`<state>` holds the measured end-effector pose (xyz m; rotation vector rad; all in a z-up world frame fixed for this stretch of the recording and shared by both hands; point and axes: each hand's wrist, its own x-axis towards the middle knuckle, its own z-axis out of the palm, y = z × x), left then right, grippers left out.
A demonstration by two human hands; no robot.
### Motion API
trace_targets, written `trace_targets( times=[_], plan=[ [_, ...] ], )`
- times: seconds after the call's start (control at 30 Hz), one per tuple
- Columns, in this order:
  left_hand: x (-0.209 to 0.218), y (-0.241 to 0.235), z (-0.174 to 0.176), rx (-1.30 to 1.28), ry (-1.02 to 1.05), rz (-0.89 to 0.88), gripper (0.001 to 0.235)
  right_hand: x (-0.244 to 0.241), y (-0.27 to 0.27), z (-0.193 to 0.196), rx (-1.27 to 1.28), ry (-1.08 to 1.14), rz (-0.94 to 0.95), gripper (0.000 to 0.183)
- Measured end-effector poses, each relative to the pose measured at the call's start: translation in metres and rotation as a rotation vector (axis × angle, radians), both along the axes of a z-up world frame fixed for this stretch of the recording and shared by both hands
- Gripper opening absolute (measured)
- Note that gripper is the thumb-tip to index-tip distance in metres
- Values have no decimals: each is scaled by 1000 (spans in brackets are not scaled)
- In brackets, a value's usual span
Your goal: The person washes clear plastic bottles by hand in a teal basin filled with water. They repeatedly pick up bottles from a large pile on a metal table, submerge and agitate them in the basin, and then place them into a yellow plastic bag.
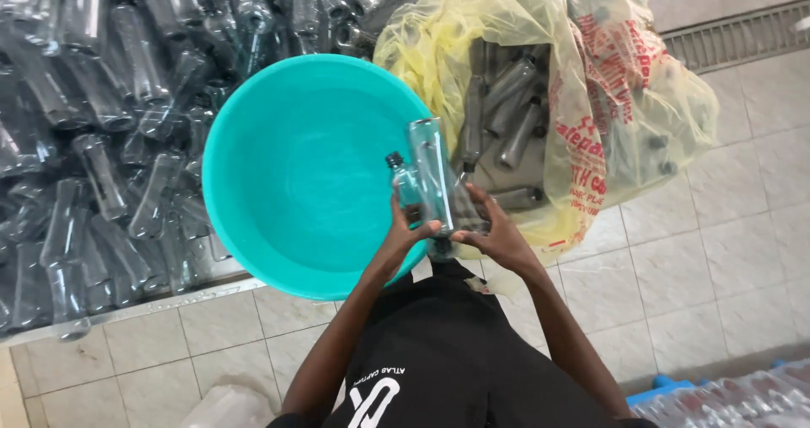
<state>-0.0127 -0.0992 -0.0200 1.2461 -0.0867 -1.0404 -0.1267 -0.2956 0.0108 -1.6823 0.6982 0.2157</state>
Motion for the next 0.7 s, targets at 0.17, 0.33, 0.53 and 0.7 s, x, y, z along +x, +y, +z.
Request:
trace_targets(
  times=[0.17, 0.33, 0.53, 0.7],
  plan=[
    [28, 80, -35, 200, 46, 186, 144, 62, 42, -27, -79, -39, 266, 104],
    [31, 118, -51, 231, 151, 268, 120, 93, 76, -12, -114, -25, 377, 96],
    [39, 129, -82, 264, 154, 319, 133, 104, 90, -70, -412, -205, 480, 85],
    [52, 145, -94, 400, -101, 223, 134, 113, 80, -154, -618, -210, 532, 85]
  ],
)
